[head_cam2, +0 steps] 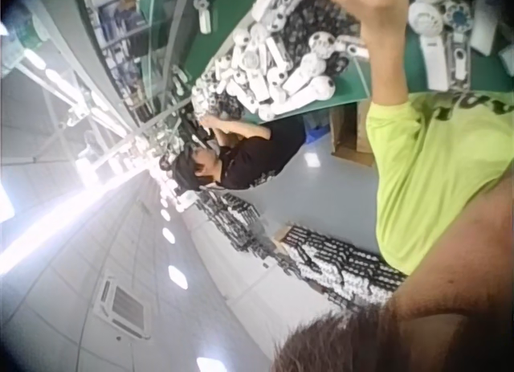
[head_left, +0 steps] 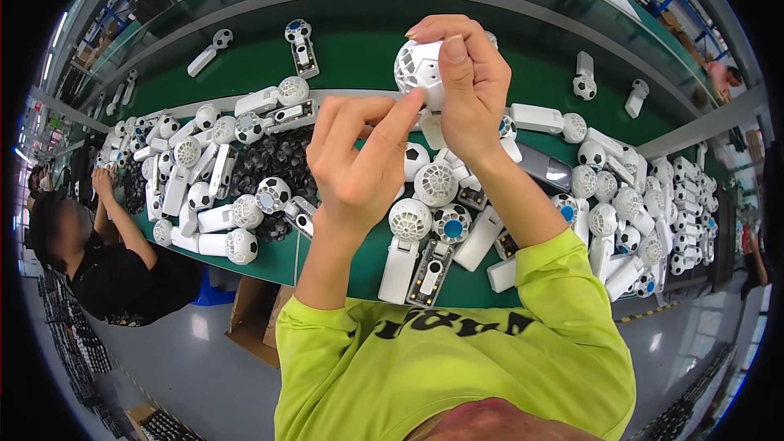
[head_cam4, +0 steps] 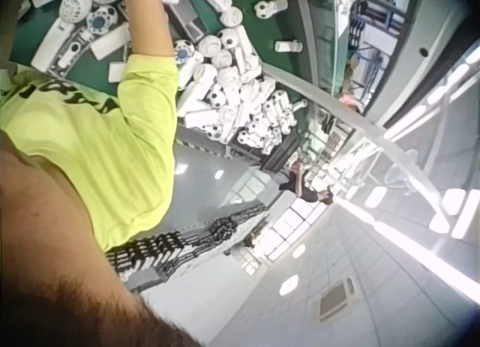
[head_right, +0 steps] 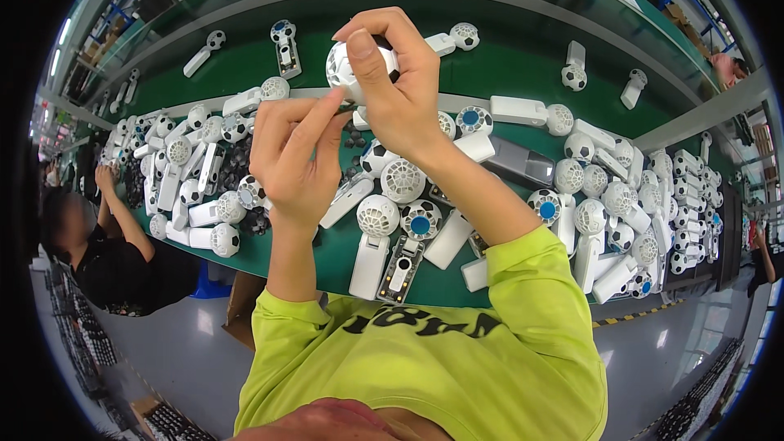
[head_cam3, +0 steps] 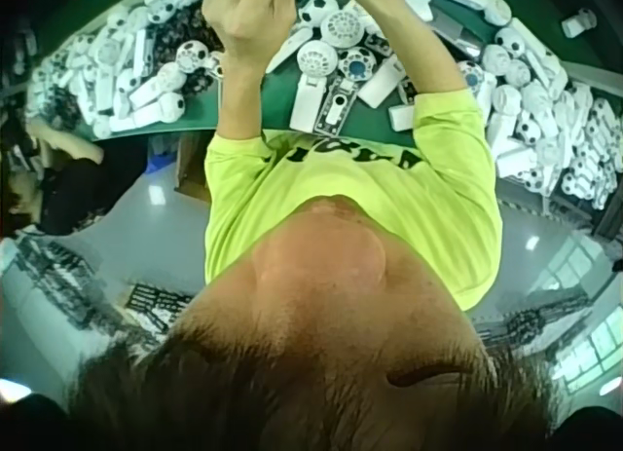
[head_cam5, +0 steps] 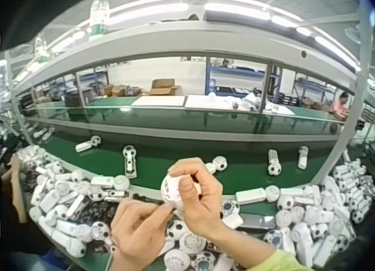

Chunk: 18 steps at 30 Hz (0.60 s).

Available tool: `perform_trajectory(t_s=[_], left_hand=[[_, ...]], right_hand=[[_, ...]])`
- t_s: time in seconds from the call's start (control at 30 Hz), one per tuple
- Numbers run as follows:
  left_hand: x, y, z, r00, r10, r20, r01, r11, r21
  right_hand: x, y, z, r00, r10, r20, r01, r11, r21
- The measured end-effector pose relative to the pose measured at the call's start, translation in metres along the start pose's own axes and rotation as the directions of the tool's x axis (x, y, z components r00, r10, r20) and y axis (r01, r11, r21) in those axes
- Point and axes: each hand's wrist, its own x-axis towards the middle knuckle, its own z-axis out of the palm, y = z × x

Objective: Assembling various white plastic components for a robotic toy, including arm segments and a soccer-ball styled head.

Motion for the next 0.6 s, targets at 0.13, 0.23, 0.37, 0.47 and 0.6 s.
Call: perform_trajectory(t_s=[0.13,0.23,0.37,0.47,0.6], left_hand=[[-0.005,-0.001,0.007,0.990,-0.143,0.008,0.143,0.981,-0.129],[-0.012,0.002,0.019,0.955,-0.291,-0.049,0.251,0.887,-0.388],[-0.013,0.010,0.034,0.909,-0.408,-0.084,0.308,0.794,-0.523],[-0.014,0.012,0.027,0.971,-0.240,-0.010,0.237,0.964,-0.123],[-0.017,0.012,0.028,0.970,-0.229,-0.083,0.206,0.953,-0.222]], right_hand=[[0.002,-0.002,-0.002,0.992,0.129,-0.017,-0.127,0.988,0.083],[0.001,-0.002,-0.004,0.957,0.286,-0.044,-0.269,0.936,0.228],[-0.001,-0.004,0.000,0.980,0.181,-0.087,-0.162,0.969,0.189],[-0.003,-0.005,0.001,0.976,0.203,-0.073,-0.187,0.966,0.177],[-0.005,-0.001,0.002,0.957,0.281,-0.073,-0.254,0.933,0.254]])
